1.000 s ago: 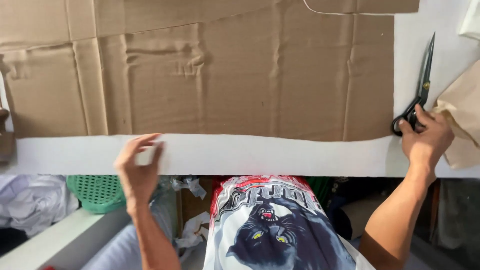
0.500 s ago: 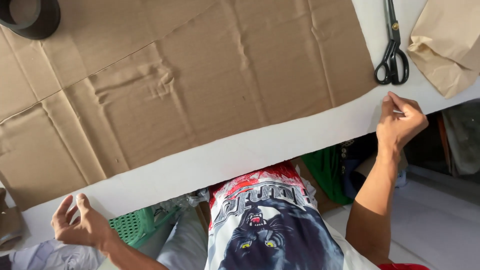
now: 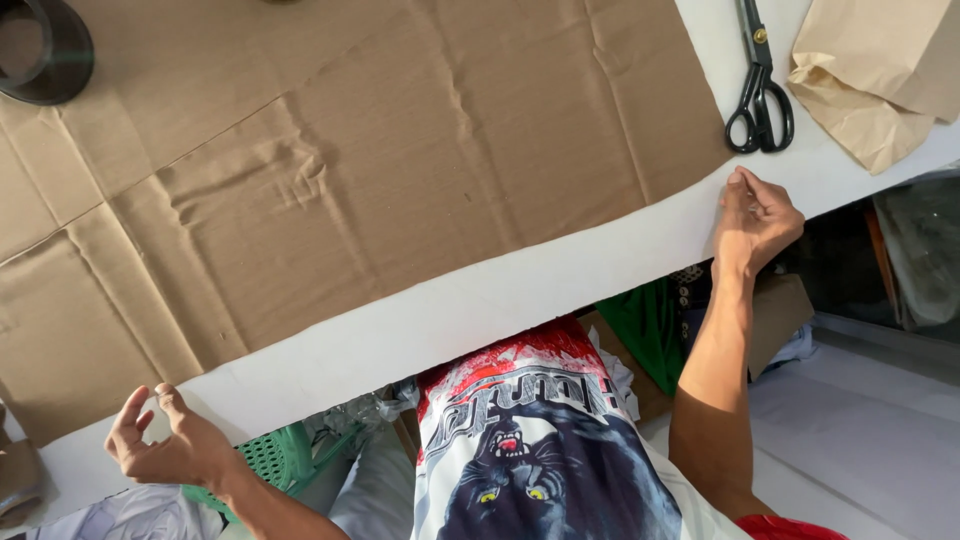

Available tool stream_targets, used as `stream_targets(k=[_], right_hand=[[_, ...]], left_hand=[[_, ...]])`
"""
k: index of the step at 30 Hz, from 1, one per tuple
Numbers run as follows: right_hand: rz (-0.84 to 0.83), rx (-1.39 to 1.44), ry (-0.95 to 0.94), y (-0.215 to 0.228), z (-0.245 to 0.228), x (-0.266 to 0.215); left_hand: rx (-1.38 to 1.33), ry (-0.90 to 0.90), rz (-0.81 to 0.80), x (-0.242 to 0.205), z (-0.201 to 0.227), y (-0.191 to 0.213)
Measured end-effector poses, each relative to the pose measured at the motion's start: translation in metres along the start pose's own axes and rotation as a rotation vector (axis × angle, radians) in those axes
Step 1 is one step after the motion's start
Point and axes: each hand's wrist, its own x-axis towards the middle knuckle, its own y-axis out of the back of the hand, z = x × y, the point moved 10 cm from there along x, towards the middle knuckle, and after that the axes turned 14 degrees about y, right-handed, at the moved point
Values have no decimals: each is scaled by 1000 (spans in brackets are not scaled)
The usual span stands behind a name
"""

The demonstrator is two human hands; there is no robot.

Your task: The person uses large scissors to cut a piece of brown fabric laid out on a white table. They then use a wooden ruler and a red marker to draw straight lines on the fabric and fold a section of it.

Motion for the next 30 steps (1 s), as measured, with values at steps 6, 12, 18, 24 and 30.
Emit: stream_targets(k=[6,12,18,24,30], right_hand=[[-8,-106,11,10,-2,16],[-278,-127,192,-24,-25,44],[-379,-202,344,-44,-24,63],[-381,-179,250,-42,-12,72],[-260,-281,213,-21,1,85]], left_hand=[[-126,-318,-88,-38,110,-47],[-29,-398,-131,-87,193,-65],[20,-200,-42,-97,138,-43],[-54,-162,-84,-103,151,-55],[-129,-382,-151,-112,214,-98]])
